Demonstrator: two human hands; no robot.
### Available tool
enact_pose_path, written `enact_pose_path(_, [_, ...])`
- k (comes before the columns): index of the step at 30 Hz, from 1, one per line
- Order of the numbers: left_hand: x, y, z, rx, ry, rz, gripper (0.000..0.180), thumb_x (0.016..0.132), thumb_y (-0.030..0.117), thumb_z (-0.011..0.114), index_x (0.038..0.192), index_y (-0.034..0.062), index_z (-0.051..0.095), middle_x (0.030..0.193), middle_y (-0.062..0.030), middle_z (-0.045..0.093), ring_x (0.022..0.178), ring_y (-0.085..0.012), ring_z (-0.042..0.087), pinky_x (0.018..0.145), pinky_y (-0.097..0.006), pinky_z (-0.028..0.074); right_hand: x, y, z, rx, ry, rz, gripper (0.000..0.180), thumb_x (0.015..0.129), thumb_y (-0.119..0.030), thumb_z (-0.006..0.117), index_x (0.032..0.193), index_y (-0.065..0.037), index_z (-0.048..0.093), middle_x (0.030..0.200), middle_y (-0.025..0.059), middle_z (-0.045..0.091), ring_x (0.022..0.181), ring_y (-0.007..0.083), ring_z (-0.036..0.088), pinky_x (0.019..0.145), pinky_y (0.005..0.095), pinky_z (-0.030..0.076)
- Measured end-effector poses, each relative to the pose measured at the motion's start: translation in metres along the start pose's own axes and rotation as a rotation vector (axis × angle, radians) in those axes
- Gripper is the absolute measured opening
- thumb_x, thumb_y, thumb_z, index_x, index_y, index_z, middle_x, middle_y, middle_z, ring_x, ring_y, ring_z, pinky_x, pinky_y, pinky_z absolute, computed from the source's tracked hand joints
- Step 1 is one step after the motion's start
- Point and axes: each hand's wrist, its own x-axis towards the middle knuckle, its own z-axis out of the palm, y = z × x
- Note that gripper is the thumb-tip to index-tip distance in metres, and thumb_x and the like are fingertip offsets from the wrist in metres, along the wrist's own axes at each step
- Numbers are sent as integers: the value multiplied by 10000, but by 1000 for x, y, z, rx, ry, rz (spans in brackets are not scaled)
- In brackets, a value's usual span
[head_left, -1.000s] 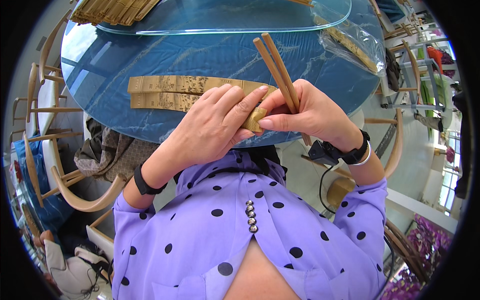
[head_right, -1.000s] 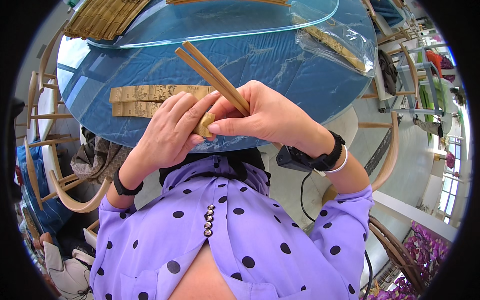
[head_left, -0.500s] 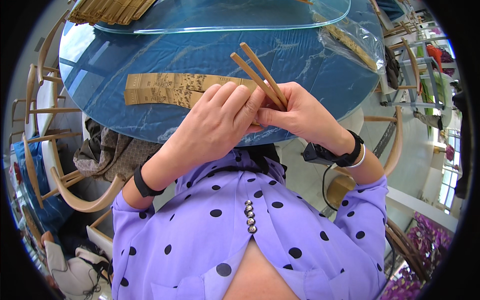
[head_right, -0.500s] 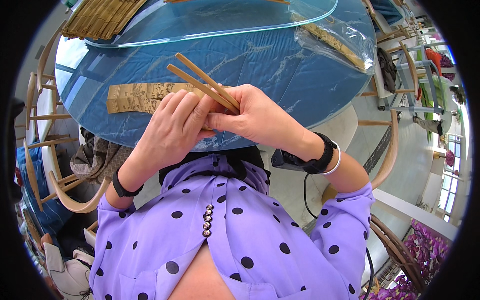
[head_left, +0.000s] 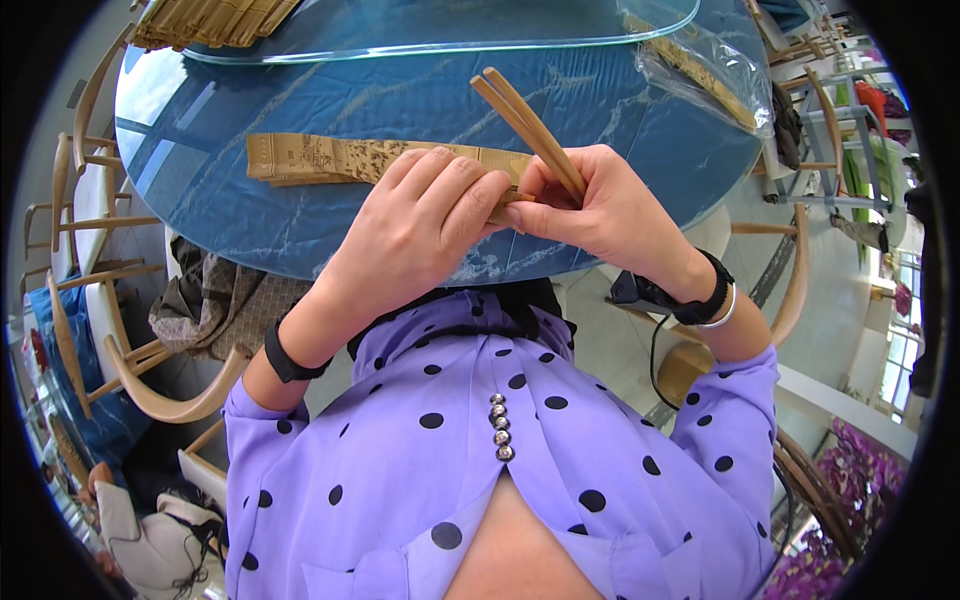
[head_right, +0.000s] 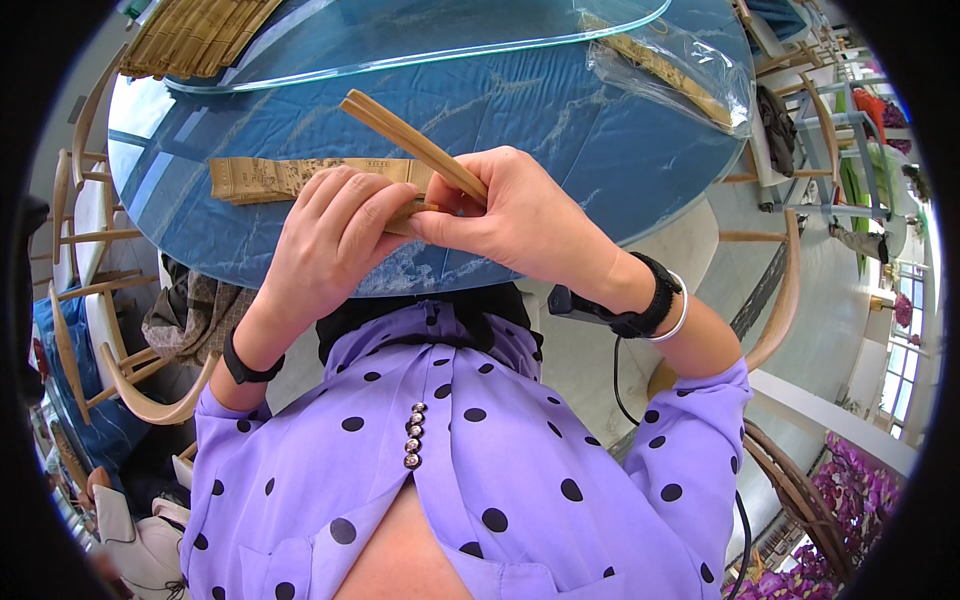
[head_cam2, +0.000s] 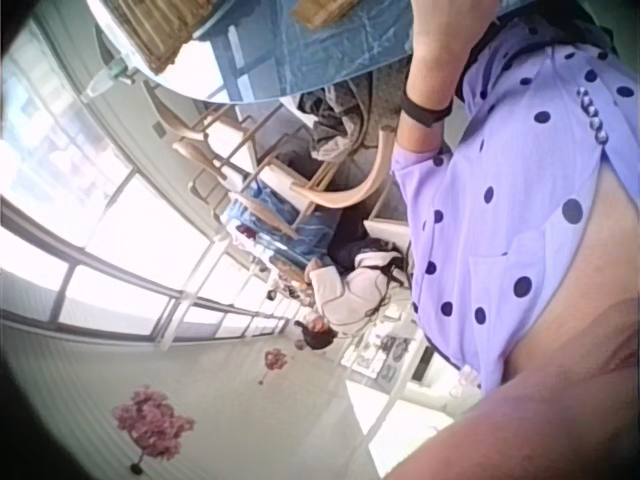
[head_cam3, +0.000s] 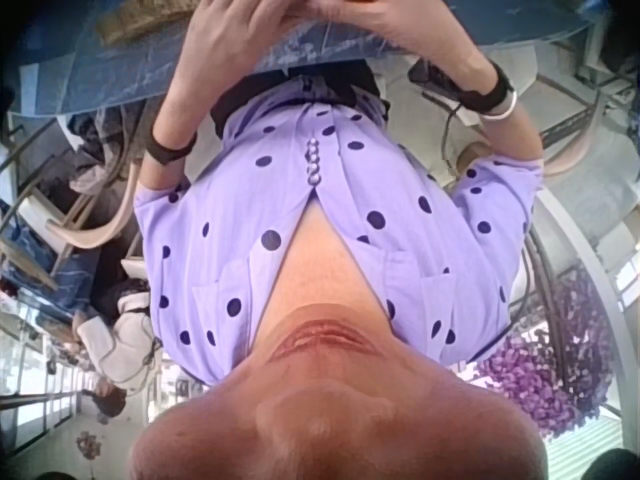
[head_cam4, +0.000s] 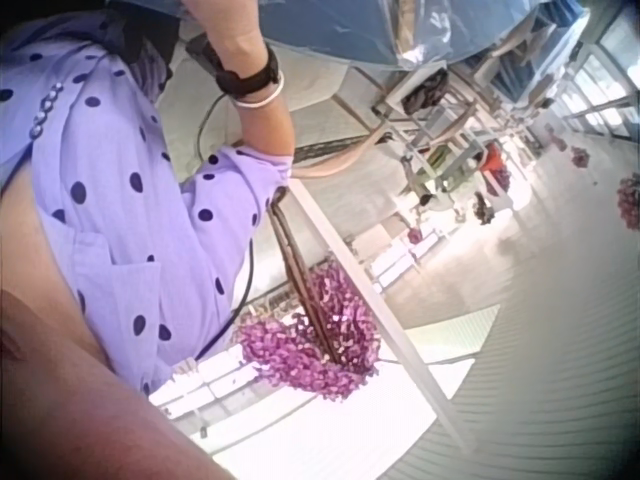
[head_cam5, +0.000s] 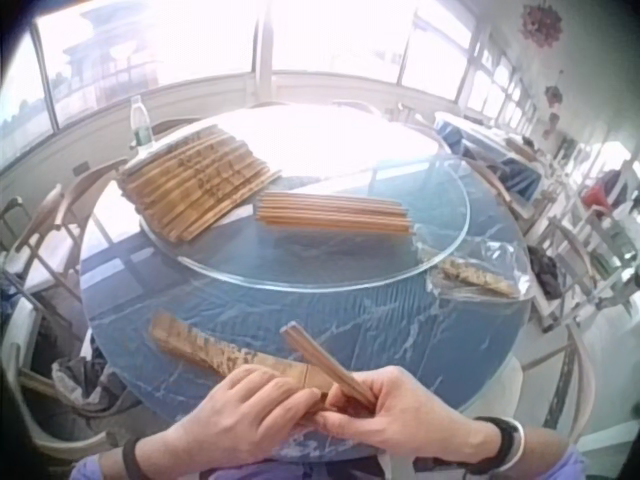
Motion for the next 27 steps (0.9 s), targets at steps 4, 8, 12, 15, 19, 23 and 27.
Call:
enact_pose_path(4, [2,3,0,56,-73,-7,468,844,213,746,1218,-10,573,1033,-111,563,947,-281,585,852,-417,502,-3,-5,4,-38,31,21,204,954,-146,741,833,-15,640,686,-61,521,620,27,408,555,211,312])
enact_pose_path(8, [-1,4,3,98,-50,8,494,893,232,709,1268,-40,540,1042,-124,518,948,-278,554,842,-405,493,-8,-9,7,-223,99,-17,183,921,-157,745,947,23,718,646,-4,560,598,66,460,551,266,403])
enact_pose_path(12, [0,2,5,68,-28,-16,490,894,237,712,1262,-39,543,1046,-124,518,939,-284,546,843,-413,486,-11,-13,7,-339,162,-45,206,918,-185,750,933,17,711,616,17,521,570,89,443,535,286,398])
enact_pose_path(15, [1,3,4,45,-38,-14,494,886,234,722,1256,-40,542,1046,-124,518,943,-286,543,846,-415,482,-11,-13,5,-376,159,-67,253,918,-224,756,886,17,686,596,27,489,555,110,440,526,297,391])
enact_pose_path(19, [-2,1,5,63,-15,-36,511,863,232,739,1253,-33,543,1055,-121,514,949,-284,539,850,-412,479,-15,-22,3,-594,197,-102,356,922,-326,752,827,-3,636,600,62,487,525,179,471,514,328,383])
enact_pose_path(23, [-2,-1,1,77,-3,-67,533,838,228,753,1262,-16,543,1058,-113,506,949,-278,532,858,-410,473,-26,-16,-6,-797,410,-348,385,955,-387,695,806,-42,612,649,81,493,536,256,509,497,364,386])
enact_pose_path(27, [-3,0,-1,-31,-93,-175,565,810,174,783,1304,43,543,1111,-123,529,1040,-331,542,952,-466,463,-38,-3,-10,-1143,483,-515,347,940,-371,697,784,-74,611,681,62,460,567,232,520,476,354,400])
